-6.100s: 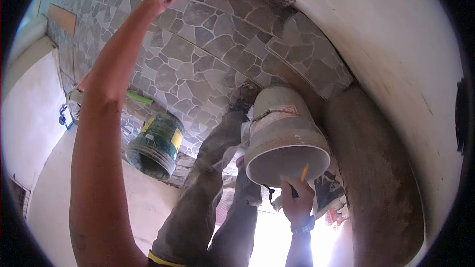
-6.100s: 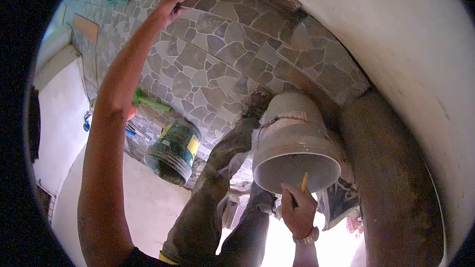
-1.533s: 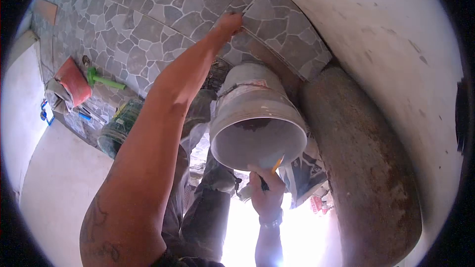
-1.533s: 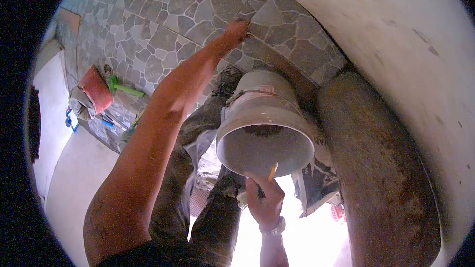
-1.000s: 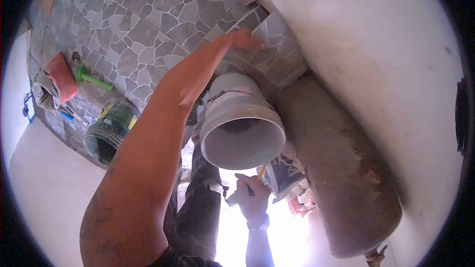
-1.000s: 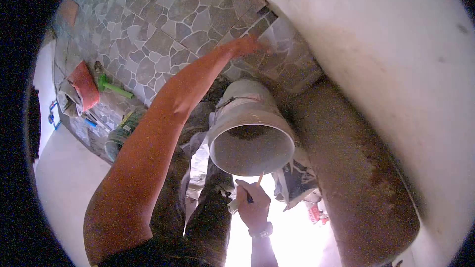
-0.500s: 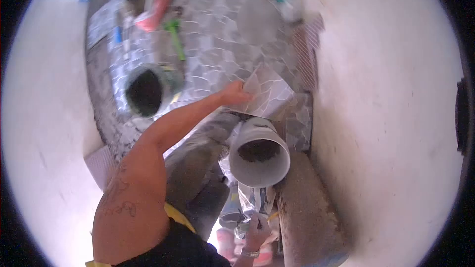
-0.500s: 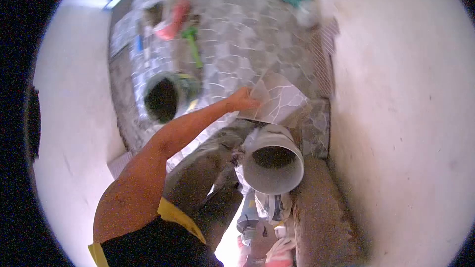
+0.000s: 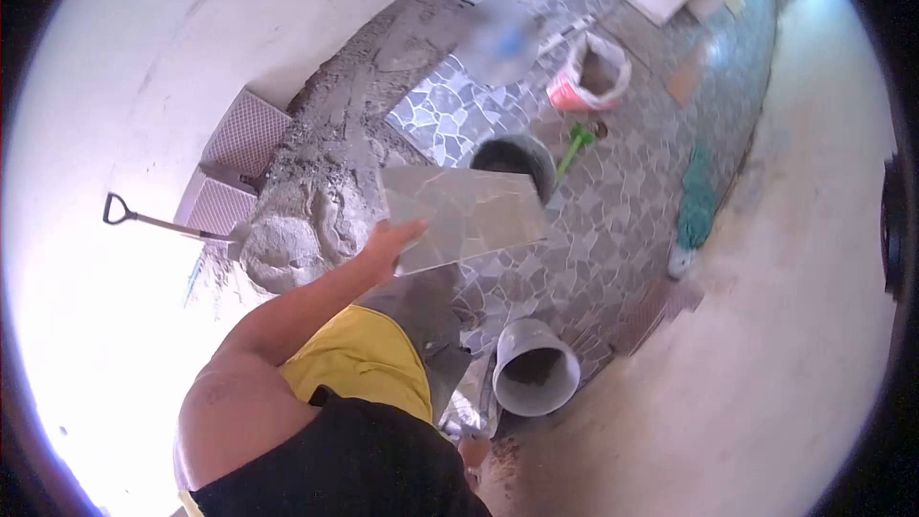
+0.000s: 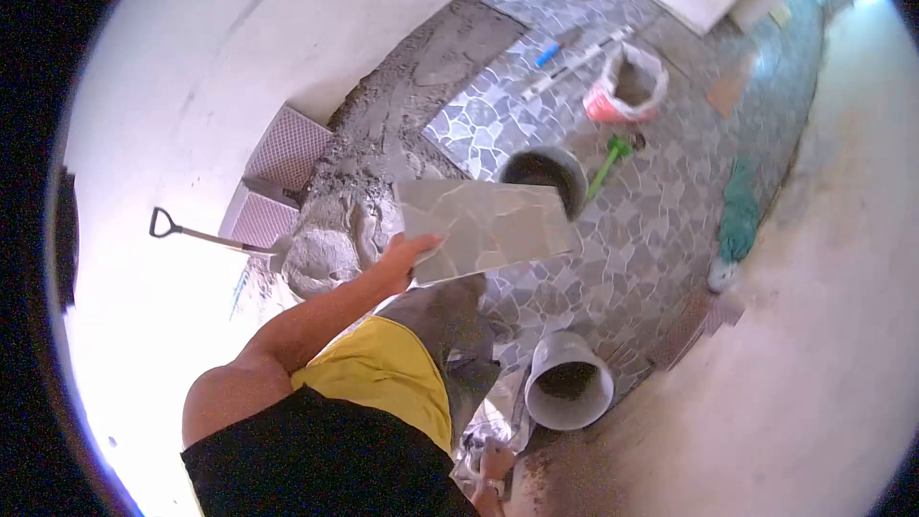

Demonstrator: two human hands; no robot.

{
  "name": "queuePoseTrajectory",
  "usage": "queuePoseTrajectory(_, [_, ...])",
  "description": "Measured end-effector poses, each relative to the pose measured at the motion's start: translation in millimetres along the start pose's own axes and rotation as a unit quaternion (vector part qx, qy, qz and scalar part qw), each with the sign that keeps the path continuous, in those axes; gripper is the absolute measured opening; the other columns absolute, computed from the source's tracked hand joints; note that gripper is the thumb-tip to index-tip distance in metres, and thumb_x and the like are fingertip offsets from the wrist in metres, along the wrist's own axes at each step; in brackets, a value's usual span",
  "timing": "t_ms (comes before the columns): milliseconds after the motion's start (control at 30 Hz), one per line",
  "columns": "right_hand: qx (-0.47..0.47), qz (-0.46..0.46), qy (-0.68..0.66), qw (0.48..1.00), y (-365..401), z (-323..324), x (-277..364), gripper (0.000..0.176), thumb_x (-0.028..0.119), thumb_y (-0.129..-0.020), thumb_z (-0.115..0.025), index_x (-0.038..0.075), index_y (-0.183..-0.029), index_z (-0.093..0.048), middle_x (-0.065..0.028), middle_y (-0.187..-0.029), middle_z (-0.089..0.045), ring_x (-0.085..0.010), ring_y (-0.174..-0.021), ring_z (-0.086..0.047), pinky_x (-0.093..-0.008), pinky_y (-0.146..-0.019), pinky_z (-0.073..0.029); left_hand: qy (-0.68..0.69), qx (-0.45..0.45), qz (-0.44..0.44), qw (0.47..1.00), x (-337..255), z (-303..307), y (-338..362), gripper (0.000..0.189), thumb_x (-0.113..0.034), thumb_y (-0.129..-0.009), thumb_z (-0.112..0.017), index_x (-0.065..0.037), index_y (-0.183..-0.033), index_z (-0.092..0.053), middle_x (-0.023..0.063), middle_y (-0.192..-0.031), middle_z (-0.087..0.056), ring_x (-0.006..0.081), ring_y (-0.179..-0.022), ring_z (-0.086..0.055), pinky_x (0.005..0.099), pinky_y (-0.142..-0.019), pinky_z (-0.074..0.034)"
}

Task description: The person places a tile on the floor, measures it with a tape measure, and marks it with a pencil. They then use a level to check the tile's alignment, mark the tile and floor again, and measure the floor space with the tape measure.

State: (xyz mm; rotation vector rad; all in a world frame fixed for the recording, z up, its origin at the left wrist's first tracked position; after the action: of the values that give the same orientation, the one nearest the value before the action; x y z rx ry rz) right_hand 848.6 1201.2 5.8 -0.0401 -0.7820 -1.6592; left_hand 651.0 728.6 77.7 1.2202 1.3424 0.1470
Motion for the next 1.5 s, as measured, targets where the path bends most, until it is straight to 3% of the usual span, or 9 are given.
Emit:
queuePoseTrajectory(33, [0.119,-0.029,0.03,0.992,-5.6,-5.3,-27.0,0.027,0.029,-0.081,-0.067,0.004,-0.078,-0.075,-0.016,-0.069,-0.07,-0.0296,-0.065,-0.069,-0.0412,-0.062,-0.052,0.03,-0.045,0.015,0.998,-11.7,27.5,3.4,0.047,-0.02,-0.083,-0.075,0.004,-0.121,-0.058,0.0131,-0.104,-0.068,0.0209,-0.089,-0.067,0.0407,-0.075,-0.056])
queuePoseTrajectory(200, [0.087,-0.039,0.122,0.988,-68.0,50.6,31.9,0.027,0.027,-0.076,-0.068,0.001,-0.077,-0.073,-0.0202,-0.072,-0.07,-0.0358,-0.073,-0.071,-0.045,-0.071,-0.054,-0.015,-0.129,-0.029,0.991,-65.5,184.5,-33.5,0.045,-0.021,-0.08,-0.077,0.004,-0.115,-0.061,0.0117,-0.103,-0.068,0.0189,-0.086,-0.067,0.0379,-0.073,-0.056])
queuePoseTrajectory(400, [0.228,-0.053,0.191,0.953,-126.4,-31.4,285.5,0.034,0.037,-0.081,-0.072,0.005,-0.093,-0.075,-0.0169,-0.09,-0.073,-0.0309,-0.084,-0.071,-0.0407,-0.075,-0.053,-0.007,-0.171,-0.109,0.979,-169.5,337.1,-85.9,0.028,-0.018,-0.083,-0.074,0.003,-0.1,-0.067,0.0076,-0.088,-0.069,0.0167,-0.077,-0.066,0.0331,-0.067,-0.053])
queuePoseTrajectory(600, [0.385,0.273,0.125,0.873,-60.0,-177.2,548.8,0.027,0.032,-0.08,-0.07,0.015,-0.101,-0.074,-0.0162,-0.091,-0.069,-0.0358,-0.086,-0.066,-0.0455,-0.076,-0.052,-0.082,-0.112,-0.087,0.987,-275.6,417.0,-172.3,0.022,-0.014,-0.083,-0.071,0.002,-0.098,-0.068,0.0053,-0.086,-0.068,0.0142,-0.074,-0.064,0.0306,-0.065,-0.05])
queuePoseTrajectory(933, [0.478,0.264,-0.054,0.836,-148.9,-249.4,658.5,0.026,0.031,-0.079,-0.07,0.007,-0.089,-0.072,-0.018,-0.085,-0.069,-0.0367,-0.08,-0.066,-0.0432,-0.073,-0.052,-0.149,-0.097,-0.089,0.98,-412.4,358.2,-232.2,0.022,-0.015,-0.084,-0.071,0.002,-0.097,-0.069,0.004,-0.088,-0.068,0.0119,-0.075,-0.062,0.0294,-0.067,-0.049])
queuePoseTrajectory(1167, [0.651,0.164,-0.211,0.71,-152.0,-250.4,694.7,0.028,0.027,-0.085,-0.073,-0.001,-0.086,-0.069,-0.0067,-0.072,-0.066,-0.0123,-0.067,-0.056,-0.0346,-0.065,-0.047,-0.177,-0.031,-0.068,0.981,-427.9,312.4,-344.9,0.031,-0.016,-0.082,-0.069,0.003,-0.106,-0.067,0.0071,-0.094,-0.068,0.0155,-0.082,-0.064,0.0319,-0.072,-0.051])
queuePoseTrajectory(1367, [0.472,0.077,-0.167,0.862,-206.6,-368.7,774.9,0.054,0.051,-0.087,-0.068,-0.003,-0.083,-0.067,-0.0199,-0.08,-0.067,-0.0313,-0.072,-0.062,-0.0455,-0.068,-0.045,-0.252,0.107,-0.021,0.961,-442.0,231.7,-472.2,0.037,-0.017,-0.083,-0.068,0.004,-0.113,-0.064,0.0096,-0.101,-0.067,0.0178,-0.089,-0.064,0.0336,-0.075,-0.051])
queuePoseTrajectory(1433, [0.261,0.157,-0.241,0.922,-216.5,-422.3,827.7,0.051,0.047,-0.085,-0.07,-0.003,-0.087,-0.066,-0.024,-0.082,-0.066,-0.0363,-0.078,-0.064,-0.0467,-0.07,-0.047,-0.265,0.109,-0.007,0.958,-432.6,210.9,-532.0,0.038,-0.017,-0.083,-0.067,0.004,-0.114,-0.063,0.0099,-0.103,-0.067,0.0184,-0.091,-0.064,0.0346,-0.074,-0.051])
queuePoseTrajectory(1500, [0.367,0.152,-0.154,0.905,-224.0,-442.2,881.6,0.045,0.043,-0.085,-0.07,0.001,-0.099,-0.065,-0.0224,-0.09,-0.066,-0.0373,-0.085,-0.065,-0.0466,-0.076,-0.049,-0.251,0.135,0.02,0.958,-422.7,190.6,-578.9,0.036,-0.017,-0.081,-0.068,0.002,-0.111,-0.063,0.0101,-0.101,-0.067,0.0203,-0.087,-0.065,0.0341,-0.073,-0.052])
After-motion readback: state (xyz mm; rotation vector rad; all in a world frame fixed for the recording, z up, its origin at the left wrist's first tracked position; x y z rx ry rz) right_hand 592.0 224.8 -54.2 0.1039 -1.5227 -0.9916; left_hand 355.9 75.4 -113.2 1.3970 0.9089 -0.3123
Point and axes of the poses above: each hand's wrist, its own y-axis away from the middle knuckle, its own z-axis out of the back of the hand, x = y × z, the point moved 3 cm from there along -y, towards the middle knuckle
